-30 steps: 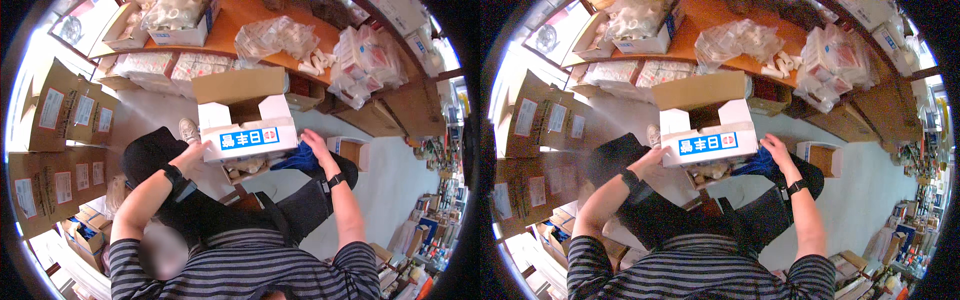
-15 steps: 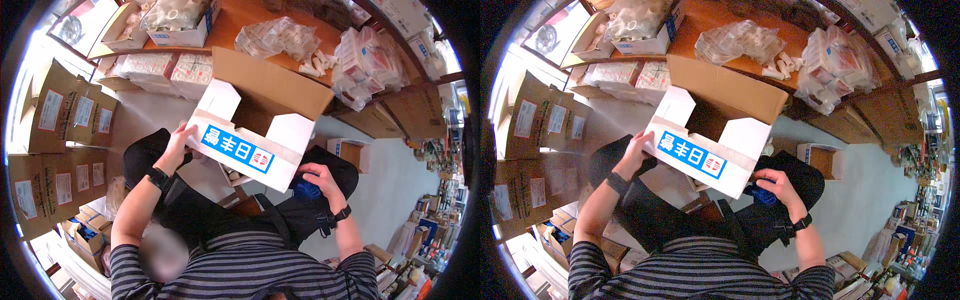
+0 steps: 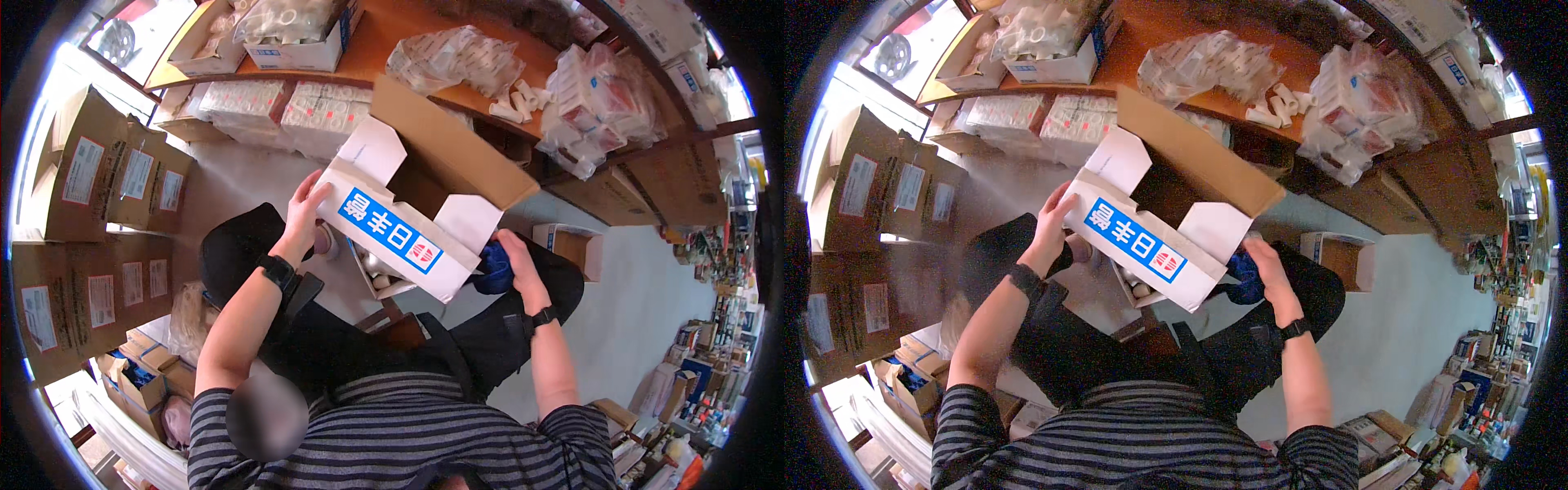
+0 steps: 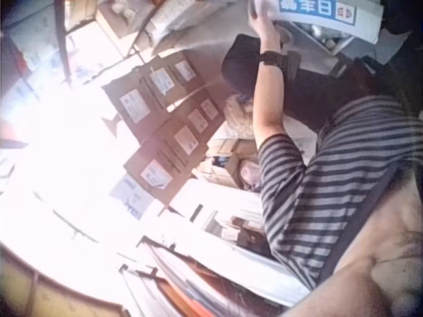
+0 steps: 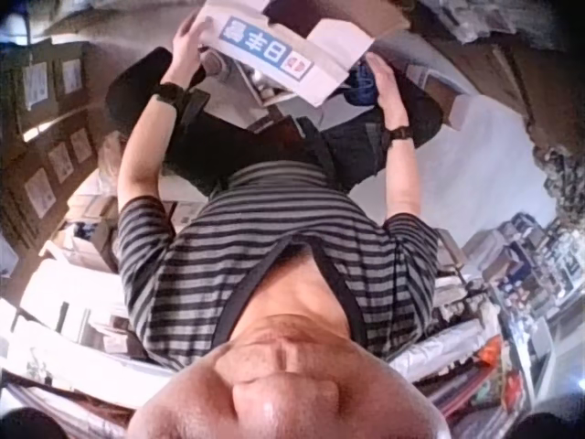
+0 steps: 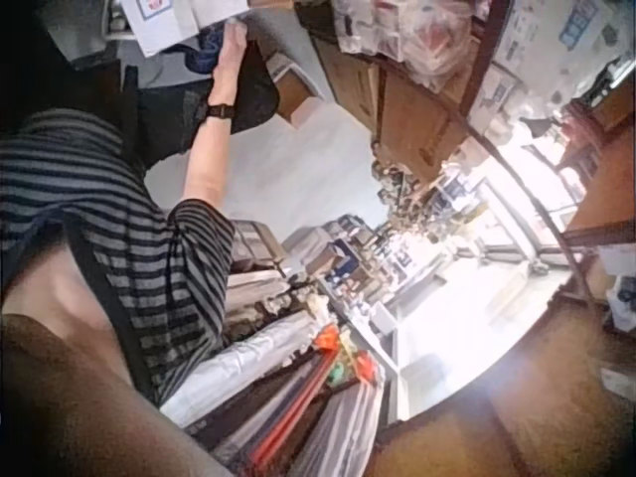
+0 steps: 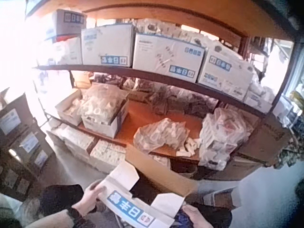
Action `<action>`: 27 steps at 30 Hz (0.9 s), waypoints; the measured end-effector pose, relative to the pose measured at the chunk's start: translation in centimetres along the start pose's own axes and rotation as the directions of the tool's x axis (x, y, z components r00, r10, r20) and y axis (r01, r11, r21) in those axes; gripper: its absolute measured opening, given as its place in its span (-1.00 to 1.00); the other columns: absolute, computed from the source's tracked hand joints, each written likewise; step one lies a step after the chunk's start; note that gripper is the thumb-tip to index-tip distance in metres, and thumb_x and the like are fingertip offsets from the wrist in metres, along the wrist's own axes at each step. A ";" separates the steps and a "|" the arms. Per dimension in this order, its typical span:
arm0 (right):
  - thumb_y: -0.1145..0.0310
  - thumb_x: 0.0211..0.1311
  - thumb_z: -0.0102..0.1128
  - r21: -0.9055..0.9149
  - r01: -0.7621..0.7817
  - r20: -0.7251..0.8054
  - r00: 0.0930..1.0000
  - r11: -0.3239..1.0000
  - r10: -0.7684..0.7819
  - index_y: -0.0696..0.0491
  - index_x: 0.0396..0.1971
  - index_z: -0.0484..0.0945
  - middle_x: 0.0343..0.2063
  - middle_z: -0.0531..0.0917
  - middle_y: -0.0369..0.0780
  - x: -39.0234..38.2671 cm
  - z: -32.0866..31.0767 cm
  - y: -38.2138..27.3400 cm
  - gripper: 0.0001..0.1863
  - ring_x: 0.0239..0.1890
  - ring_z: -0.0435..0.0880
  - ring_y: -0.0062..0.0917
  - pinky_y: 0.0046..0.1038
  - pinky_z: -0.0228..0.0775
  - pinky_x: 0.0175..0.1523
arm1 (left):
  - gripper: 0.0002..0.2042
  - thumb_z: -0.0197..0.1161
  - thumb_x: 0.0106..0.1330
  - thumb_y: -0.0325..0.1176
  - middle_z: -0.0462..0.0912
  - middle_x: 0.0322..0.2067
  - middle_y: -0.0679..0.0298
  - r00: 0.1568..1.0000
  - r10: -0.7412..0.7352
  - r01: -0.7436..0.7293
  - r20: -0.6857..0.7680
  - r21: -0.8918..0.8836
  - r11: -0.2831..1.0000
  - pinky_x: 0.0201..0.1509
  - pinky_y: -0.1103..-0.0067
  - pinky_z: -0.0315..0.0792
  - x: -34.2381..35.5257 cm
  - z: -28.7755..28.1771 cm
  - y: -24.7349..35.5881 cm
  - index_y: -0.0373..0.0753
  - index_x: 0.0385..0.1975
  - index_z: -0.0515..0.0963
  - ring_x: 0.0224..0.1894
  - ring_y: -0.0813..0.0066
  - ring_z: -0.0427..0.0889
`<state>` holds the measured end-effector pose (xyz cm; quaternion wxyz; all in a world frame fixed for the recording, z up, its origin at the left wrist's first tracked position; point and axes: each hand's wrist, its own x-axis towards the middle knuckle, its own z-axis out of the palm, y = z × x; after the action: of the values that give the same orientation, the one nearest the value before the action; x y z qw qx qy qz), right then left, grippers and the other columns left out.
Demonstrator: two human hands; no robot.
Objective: Inspecting and cleaning pipe fittings and packing them into boxes.
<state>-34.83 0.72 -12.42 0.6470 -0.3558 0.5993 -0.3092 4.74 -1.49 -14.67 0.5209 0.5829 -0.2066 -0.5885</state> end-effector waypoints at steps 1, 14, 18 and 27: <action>0.20 0.25 0.04 -0.090 -0.008 0.032 0.999 0.996 0.011 0.10 -0.20 0.52 -0.27 0.57 -0.36 0.2 0.1 0.8 -0.71 -0.21 0.48 -0.71 -0.63 0.26 -0.09 | -0.53 0.23 0.14 -0.29 0.40 0.02 0.20 0.999 0.032 -0.032 0.009 -0.005 0.999 0.02 0.44 0.28 0.4 0.0 -0.2 -0.24 0.06 0.35 0.06 0.37 0.35; 0.17 0.10 0.21 -0.440 0.221 -0.010 0.968 0.870 -0.251 0.19 -0.02 0.43 -0.10 0.57 -0.13 4.7 1.6 1.2 -0.49 -0.04 0.50 -0.48 -0.49 0.26 0.05 | -0.32 0.15 0.18 -0.15 0.19 0.09 0.00 0.900 -0.435 0.435 0.022 -0.083 0.897 0.06 0.00 0.26 1.3 -2.2 -3.1 -0.05 0.21 -0.10 0.05 -0.05 0.31; 0.22 0.13 0.13 -0.542 0.210 0.032 0.973 0.814 -0.229 0.22 -0.19 0.51 -0.21 0.62 -0.09 2.4 4.0 -1.8 -0.62 -0.13 0.57 -0.42 -0.46 0.33 -0.04 | -0.58 0.11 0.19 -0.18 0.42 -0.18 0.06 0.936 -0.350 0.352 -0.044 0.077 0.933 -0.23 0.27 0.49 1.1 -3.0 -2.8 -0.09 0.03 0.22 -0.22 0.13 0.51; 0.29 0.16 0.09 -0.410 0.212 0.155 0.975 0.887 -0.161 0.24 -0.17 0.51 -0.24 0.61 -0.25 -0.7 5.9 -8.0 -0.65 -0.20 0.52 -0.62 -0.56 0.30 -0.08 | -0.79 0.14 0.20 -0.23 0.43 -0.54 0.26 0.932 -0.363 0.363 -0.012 0.005 0.932 -0.46 0.58 0.48 2.6 -4.2 -1.9 -0.21 -0.30 0.38 -0.52 0.41 0.51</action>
<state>-28.82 -2.56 -5.22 0.5553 -0.5611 0.5764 -0.2112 8.37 -1.41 -18.52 0.4022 0.6161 -0.0944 -0.6707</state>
